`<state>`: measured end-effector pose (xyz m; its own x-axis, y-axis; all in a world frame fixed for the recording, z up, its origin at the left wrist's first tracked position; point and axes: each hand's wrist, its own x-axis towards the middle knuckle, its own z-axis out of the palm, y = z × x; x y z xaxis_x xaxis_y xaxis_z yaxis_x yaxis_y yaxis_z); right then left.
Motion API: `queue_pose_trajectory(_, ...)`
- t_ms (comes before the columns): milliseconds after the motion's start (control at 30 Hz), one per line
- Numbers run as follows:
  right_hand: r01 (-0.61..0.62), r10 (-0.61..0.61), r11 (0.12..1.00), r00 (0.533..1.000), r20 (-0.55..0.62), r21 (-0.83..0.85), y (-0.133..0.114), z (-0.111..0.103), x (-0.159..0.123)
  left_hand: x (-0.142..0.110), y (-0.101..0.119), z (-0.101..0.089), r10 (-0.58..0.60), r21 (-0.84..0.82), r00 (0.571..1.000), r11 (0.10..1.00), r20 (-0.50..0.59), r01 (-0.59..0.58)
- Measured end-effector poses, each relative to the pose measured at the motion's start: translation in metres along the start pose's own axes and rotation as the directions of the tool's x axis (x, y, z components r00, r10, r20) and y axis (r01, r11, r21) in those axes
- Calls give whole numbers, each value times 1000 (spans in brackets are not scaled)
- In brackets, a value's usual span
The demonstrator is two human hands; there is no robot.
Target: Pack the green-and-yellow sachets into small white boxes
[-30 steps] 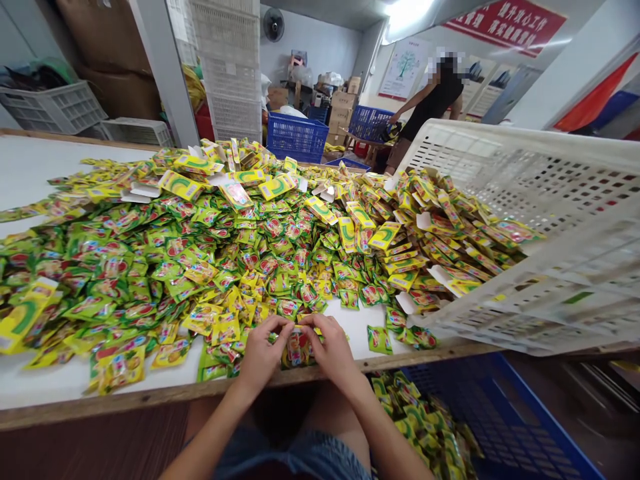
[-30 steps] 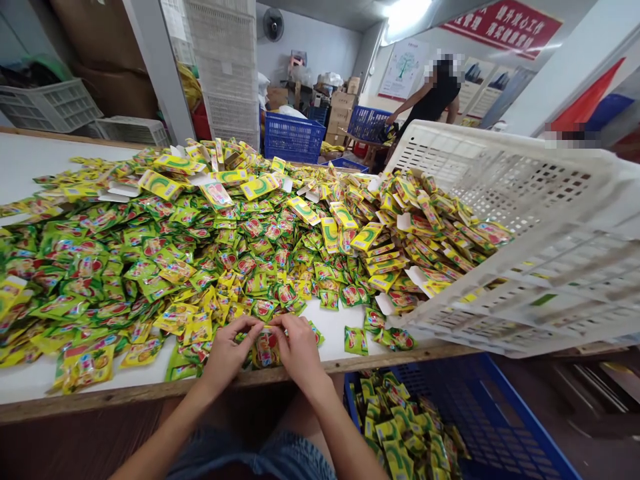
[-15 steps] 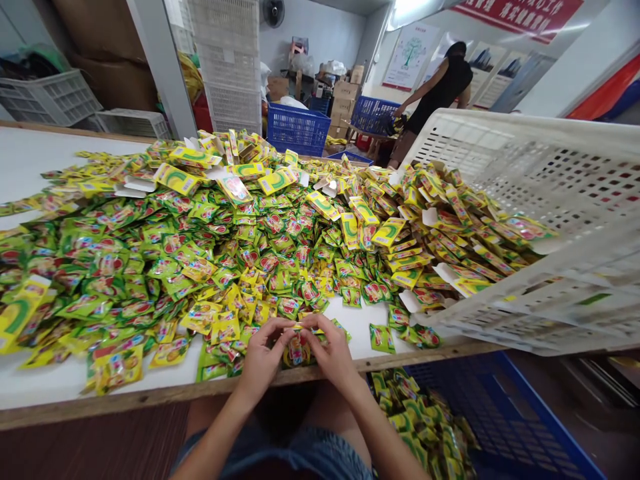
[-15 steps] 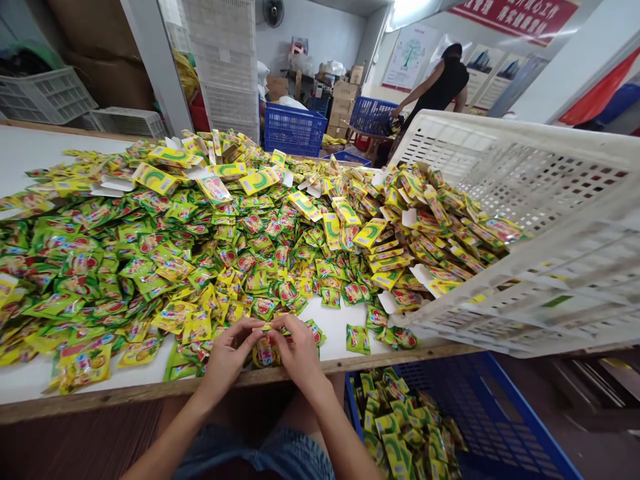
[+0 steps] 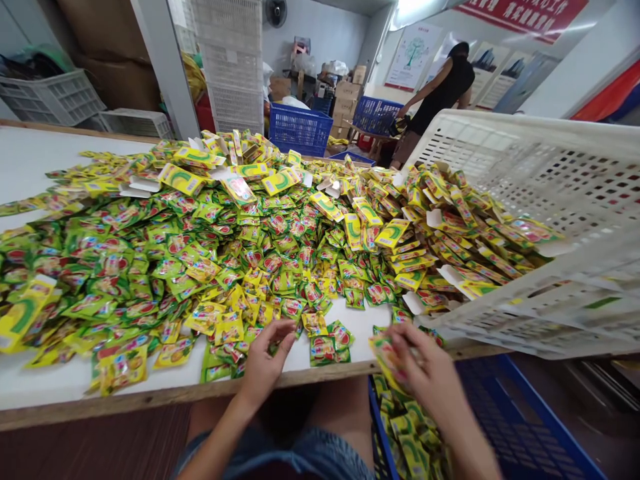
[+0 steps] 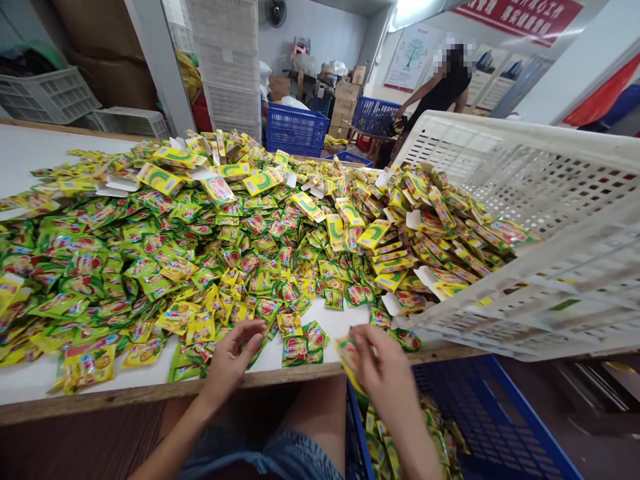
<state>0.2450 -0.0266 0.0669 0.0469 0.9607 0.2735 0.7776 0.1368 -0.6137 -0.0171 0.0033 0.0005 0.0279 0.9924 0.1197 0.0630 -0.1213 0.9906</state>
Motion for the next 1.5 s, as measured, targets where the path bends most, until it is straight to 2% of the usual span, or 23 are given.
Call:
queue_pose_trajectory(67,-43,45,956,999,-1,-290,28,-32,-2,2,1,1,8,59,1000,998,14,-9)
queue_pose_trajectory(100,-51,57,932,998,6,-360,38,-40,-1,2,1,2,18,85,1000,996,23,-20)
queue_pose_trajectory(167,-21,39,929,998,43,-369,47,-38,8,3,1,2,32,120,999,992,33,-36)
queue_pose_trajectory(233,52,-26,962,995,98,-269,44,-16,26,2,-1,2,32,137,999,990,26,-35)
queue_pose_trajectory(333,136,-114,975,985,126,-175,32,35,63,0,-3,-1,18,153,1000,988,19,-21)
queue_pose_trajectory(433,139,-124,968,989,83,-210,27,77,99,0,-5,-3,15,165,1000,986,12,-17)
queue_pose_trajectory(533,92,-106,951,994,-30,-295,29,96,134,0,-5,-2,14,170,1000,985,4,-15)
queue_pose_trajectory(633,-34,-51,925,976,-212,-378,35,94,170,1,-6,-1,22,174,1000,984,7,-22)
queue_pose_trajectory(733,-151,-26,867,938,-347,-475,45,78,205,2,-8,0,18,176,1000,984,10,-20)
queue_pose_trajectory(800,-193,10,850,936,-351,-490,55,66,222,3,-9,0,3,161,1000,987,11,-5)
queue_pose_trajectory(900,-221,102,896,947,-306,-384,69,51,235,5,-12,0,-9,128,1000,992,10,8)
queue_pose_trajectory(967,-191,98,928,953,-285,-320,74,45,234,6,-13,0,-6,121,1000,993,5,5)
queue_pose_trajectory(1067,-84,19,962,970,-243,-261,69,46,219,7,-12,0,-5,129,1000,992,9,3)
queue_pose_trajectory(1233,50,-65,995,982,-177,-91,38,62,167,5,-11,0,-20,108,1000,994,16,18)
queue_pose_trajectory(1300,46,-27,994,982,-186,99,22,69,144,4,-10,0,-30,90,999,996,10,29)
queue_pose_trajectory(1367,9,58,910,987,-149,414,4,78,123,3,-8,0,-44,62,999,997,7,44)
queue_pose_trajectory(1433,-65,121,730,992,-35,681,-15,89,101,3,-6,0,-65,14,998,998,13,65)
queue_pose_trajectory(1500,-116,99,632,993,70,766,-35,100,77,3,-6,-1,-91,-80,995,992,38,93)
